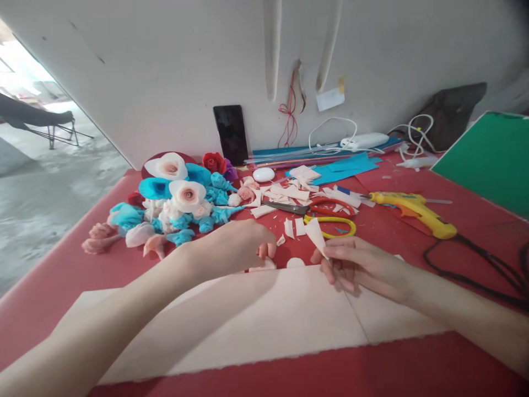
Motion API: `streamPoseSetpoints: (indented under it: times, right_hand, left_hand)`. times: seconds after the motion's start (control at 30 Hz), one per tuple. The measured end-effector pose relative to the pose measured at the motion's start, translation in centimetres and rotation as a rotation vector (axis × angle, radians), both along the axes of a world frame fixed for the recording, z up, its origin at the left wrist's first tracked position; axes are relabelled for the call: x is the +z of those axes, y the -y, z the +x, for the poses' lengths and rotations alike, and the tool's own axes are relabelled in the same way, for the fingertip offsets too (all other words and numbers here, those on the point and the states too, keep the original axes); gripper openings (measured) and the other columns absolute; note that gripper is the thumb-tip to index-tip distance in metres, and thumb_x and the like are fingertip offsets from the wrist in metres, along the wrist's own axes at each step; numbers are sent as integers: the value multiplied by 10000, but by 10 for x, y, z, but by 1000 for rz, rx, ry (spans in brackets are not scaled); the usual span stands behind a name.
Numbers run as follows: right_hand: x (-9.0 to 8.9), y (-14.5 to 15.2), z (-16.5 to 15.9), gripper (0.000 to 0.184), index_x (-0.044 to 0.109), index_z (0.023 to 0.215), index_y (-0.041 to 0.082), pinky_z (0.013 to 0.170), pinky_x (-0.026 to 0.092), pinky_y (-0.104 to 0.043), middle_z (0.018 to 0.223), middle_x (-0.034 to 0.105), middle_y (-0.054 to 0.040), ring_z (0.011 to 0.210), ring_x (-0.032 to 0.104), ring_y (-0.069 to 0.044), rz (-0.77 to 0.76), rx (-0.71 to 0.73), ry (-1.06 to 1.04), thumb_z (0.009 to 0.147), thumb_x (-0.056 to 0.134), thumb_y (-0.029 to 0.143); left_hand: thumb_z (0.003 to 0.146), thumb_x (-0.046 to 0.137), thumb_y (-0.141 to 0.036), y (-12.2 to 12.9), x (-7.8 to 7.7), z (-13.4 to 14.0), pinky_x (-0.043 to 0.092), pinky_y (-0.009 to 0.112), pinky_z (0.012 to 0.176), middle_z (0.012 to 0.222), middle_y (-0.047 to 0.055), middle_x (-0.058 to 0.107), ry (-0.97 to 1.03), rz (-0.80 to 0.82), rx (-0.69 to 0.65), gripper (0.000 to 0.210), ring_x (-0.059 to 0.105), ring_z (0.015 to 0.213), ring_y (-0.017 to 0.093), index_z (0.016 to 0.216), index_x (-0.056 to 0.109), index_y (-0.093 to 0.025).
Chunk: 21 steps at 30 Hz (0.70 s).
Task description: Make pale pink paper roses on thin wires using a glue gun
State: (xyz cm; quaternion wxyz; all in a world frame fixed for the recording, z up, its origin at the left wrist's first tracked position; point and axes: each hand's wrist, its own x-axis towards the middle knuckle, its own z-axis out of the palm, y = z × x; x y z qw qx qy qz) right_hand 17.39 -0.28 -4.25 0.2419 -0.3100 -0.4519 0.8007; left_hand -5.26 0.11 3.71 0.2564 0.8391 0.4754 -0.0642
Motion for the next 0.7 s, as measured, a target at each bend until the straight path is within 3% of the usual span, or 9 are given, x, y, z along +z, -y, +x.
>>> streamPoseSetpoints:
  times: [0.2, 0.43, 0.7]
  right_hand:
    - [1, 0, 0, 273, 624, 732, 80, 408, 364, -137, 639, 607, -40, 431, 478, -35, 14, 2, 27, 842, 583, 327]
    - [-2, -1, 2, 236, 614, 769, 92, 417, 370, -136, 648, 616, -42, 434, 483, -37, 15, 7, 42, 849, 581, 312]
    - [-1, -1, 1, 270, 606, 720, 94, 417, 367, -130, 652, 608, -38, 440, 488, -33, 29, 15, 44, 850, 575, 329]
  left_hand:
    - [707, 462, -96, 1, 7, 1, 296, 206, 456, 592, -17, 589, -31, -35, 34, 184, 508, 523, 111, 564, 560, -159]
    - [732, 395, -68, -2, 0, -2, 322, 205, 467, 637, -10, 590, 17, -65, 9, 224, 514, 549, 107, 634, 575, -159]
    - [758, 507, -196, -11, -16, -12, 412, 220, 597, 832, 2, 645, 119, -104, 29, 141, 586, 743, 153, 826, 629, -211]
